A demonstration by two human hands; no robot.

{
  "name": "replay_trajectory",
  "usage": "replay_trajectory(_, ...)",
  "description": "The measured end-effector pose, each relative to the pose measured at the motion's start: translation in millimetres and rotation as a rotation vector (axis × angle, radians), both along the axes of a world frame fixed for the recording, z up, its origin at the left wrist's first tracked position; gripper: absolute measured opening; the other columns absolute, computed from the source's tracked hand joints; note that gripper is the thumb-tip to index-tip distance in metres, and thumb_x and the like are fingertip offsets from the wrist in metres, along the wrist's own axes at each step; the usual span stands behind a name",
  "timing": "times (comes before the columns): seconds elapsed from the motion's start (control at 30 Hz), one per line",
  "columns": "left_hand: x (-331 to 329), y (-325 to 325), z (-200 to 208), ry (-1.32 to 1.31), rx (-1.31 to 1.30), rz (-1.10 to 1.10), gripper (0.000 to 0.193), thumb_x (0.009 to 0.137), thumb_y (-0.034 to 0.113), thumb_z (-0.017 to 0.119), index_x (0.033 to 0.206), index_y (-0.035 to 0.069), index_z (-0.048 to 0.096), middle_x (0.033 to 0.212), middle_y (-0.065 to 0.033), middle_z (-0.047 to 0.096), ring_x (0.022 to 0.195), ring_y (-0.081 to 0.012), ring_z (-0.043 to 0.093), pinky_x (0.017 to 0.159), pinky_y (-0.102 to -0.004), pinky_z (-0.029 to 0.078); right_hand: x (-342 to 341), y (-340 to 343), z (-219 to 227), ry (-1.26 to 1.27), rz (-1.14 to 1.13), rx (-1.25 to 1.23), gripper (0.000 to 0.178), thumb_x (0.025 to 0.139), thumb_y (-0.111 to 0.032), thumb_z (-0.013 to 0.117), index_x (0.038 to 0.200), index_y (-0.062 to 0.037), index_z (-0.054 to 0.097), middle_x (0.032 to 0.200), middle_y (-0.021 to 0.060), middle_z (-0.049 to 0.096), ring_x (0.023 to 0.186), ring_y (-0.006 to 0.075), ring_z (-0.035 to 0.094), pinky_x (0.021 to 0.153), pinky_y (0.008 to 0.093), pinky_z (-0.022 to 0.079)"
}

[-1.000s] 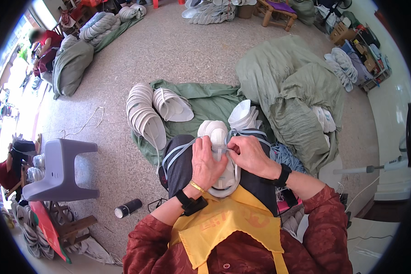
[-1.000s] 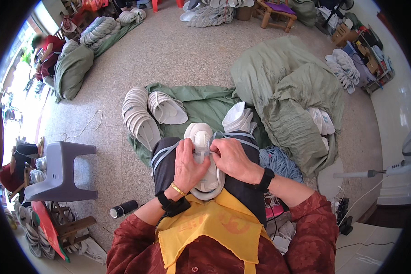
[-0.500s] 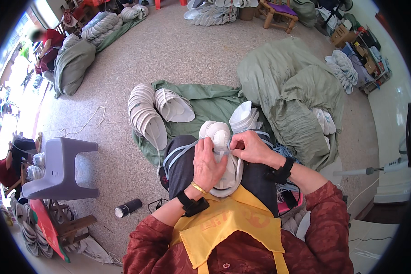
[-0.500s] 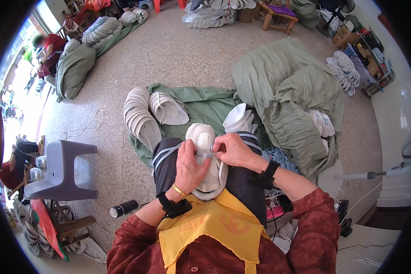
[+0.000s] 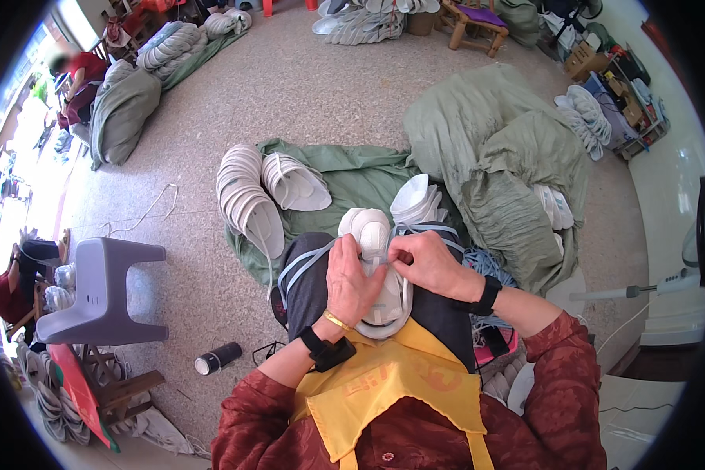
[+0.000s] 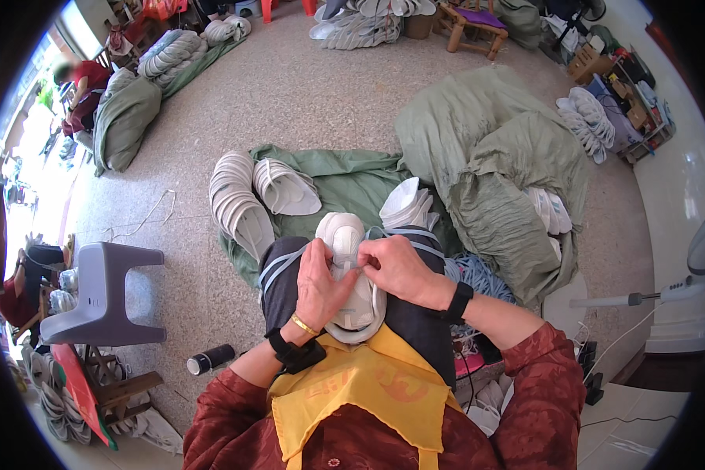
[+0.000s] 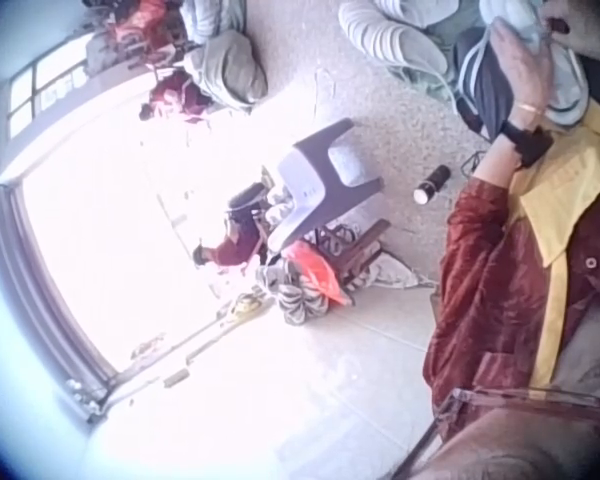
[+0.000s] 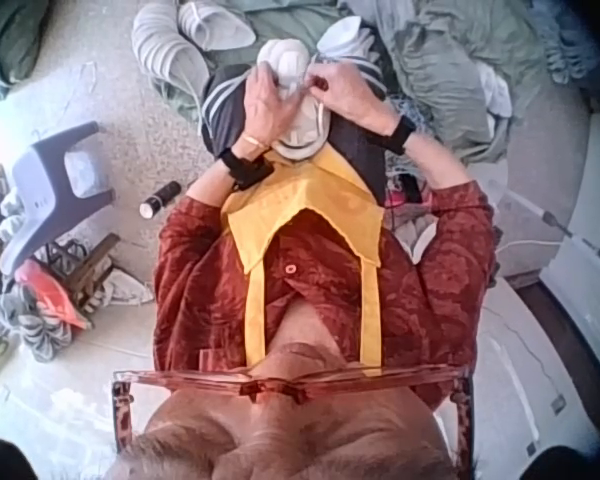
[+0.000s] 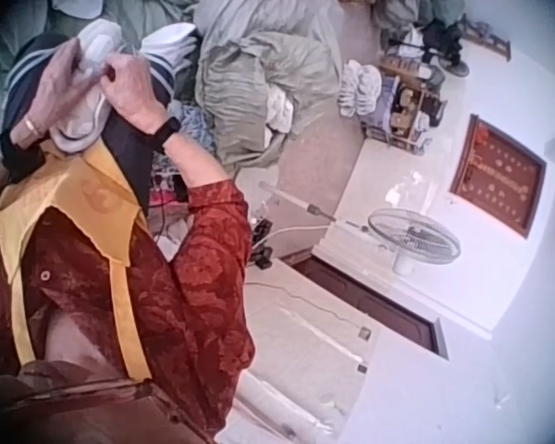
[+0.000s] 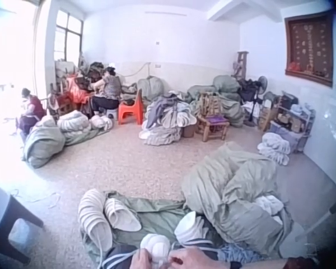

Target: Lacing a white sneaker with light blue laces in a workshop setting.

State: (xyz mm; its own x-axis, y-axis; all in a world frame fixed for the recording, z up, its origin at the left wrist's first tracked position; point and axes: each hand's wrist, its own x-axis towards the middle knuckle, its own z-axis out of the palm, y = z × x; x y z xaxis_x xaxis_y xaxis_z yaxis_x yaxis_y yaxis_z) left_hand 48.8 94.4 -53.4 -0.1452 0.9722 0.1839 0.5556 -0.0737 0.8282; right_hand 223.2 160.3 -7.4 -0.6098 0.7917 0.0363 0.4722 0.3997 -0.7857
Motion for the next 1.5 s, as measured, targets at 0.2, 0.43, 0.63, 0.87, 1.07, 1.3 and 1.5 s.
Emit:
replay_trajectory(0.2,1.3,3.0,-1.1,-0.008,-0.010,0.005,0.047,0.072,0.008,0.080,0.102,0.001,0.045,0.096,-0.0181,0.050,0.095,-0.0391,0.053,0.082,-0.0471,0.045,-0.6,5.1,-11.5,-0.189,0.202,0.339,0.008,0.083,-0.004,0.068,0.090,0.0004,0.068,0.082,0.0156,0.071,0.079,0.0304,0.072,0.072,0.0393,0.057)
replay_trajectory(0.43,-19.4,3.2,0.4,-0.052,-0.088,-0.137,0.044,0.074,0.009,0.079,0.103,0.001,0.047,0.096,-0.0175,0.050,0.091,-0.0373,0.054,0.078,-0.0447,0.047,-7.3,12.3,0.8,-0.367,0.478,0.645,0.006,0.079,-0.009,0.066,0.082,-0.0036,0.064,0.090,0.0101,0.062,0.088,0.0278,0.067,0.074,0.0387,0.058)
replay_trajectory(0.63,-48.2,-5.6,1.0,-0.025,0.077,-0.322,0.040,0.078,0.004,0.074,0.109,-0.001,0.051,0.098,-0.0127,0.054,0.087,-0.0286,0.061,0.078,-0.0360,0.053,-11.2,18.2,5.6,-0.332,0.547,0.797,0.010,0.077,-0.013,0.065,0.084,-0.0047,0.063,0.097,0.0075,0.057,0.092,0.0214,0.061,0.081,0.0338,0.053)
replay_trajectory(0.87,-39.1,-1.1,0.6,-0.014,-0.048,-0.302,0.038,0.074,-0.002,0.065,0.109,-0.001,0.048,0.098,-0.0207,0.055,0.095,-0.0413,0.056,0.086,-0.0493,0.048,-18.5,-27.0,13.2,-0.140,0.443,0.334,0.009,0.082,-0.003,0.062,0.091,-0.0019,0.059,0.092,0.0141,0.058,0.085,0.0330,0.064,0.076,0.0416,0.055)
replay_trajectory(1.07,-31.8,-3.9,-4.4,0.004,0.007,-0.191,0.037,0.075,-0.006,0.061,0.110,-0.002,0.049,0.097,-0.0226,0.055,0.096,-0.0444,0.055,0.086,-0.0504,0.048,-30.8,-19.5,-3.1,-0.077,0.244,0.365,0.008,0.084,-0.002,0.062,0.090,0.0016,0.060,0.089,0.0169,0.062,0.078,0.0375,0.068,0.067,0.0460,0.055)
replay_trajectory(1.3,-29.3,-5.0,-0.6,0.003,0.015,-0.119,0.038,0.075,-0.008,0.061,0.111,-0.002,0.050,0.102,-0.0233,0.052,0.101,-0.0441,0.053,0.088,-0.0504,0.047,-44.8,-12.7,-2.4,-0.271,0.106,0.267,0.015,0.086,-0.010,0.068,0.089,0.0029,0.062,0.089,0.0203,0.065,0.084,0.0380,0.070,0.072,0.0456,0.057)
replay_trajectory(1.5,-30.3,-3.3,-3.0,0.087,0.045,-0.133,0.036,0.076,-0.008,0.061,0.110,-0.004,0.050,0.102,-0.0238,0.052,0.101,-0.0446,0.053,0.089,-0.0506,0.047,-49.6,-14.6,-8.6,-0.248,0.006,0.228,0.016,0.083,-0.010,0.071,0.090,0.0017,0.062,0.089,0.0200,0.067,0.082,0.0416,0.068,0.073,0.0494,0.055)
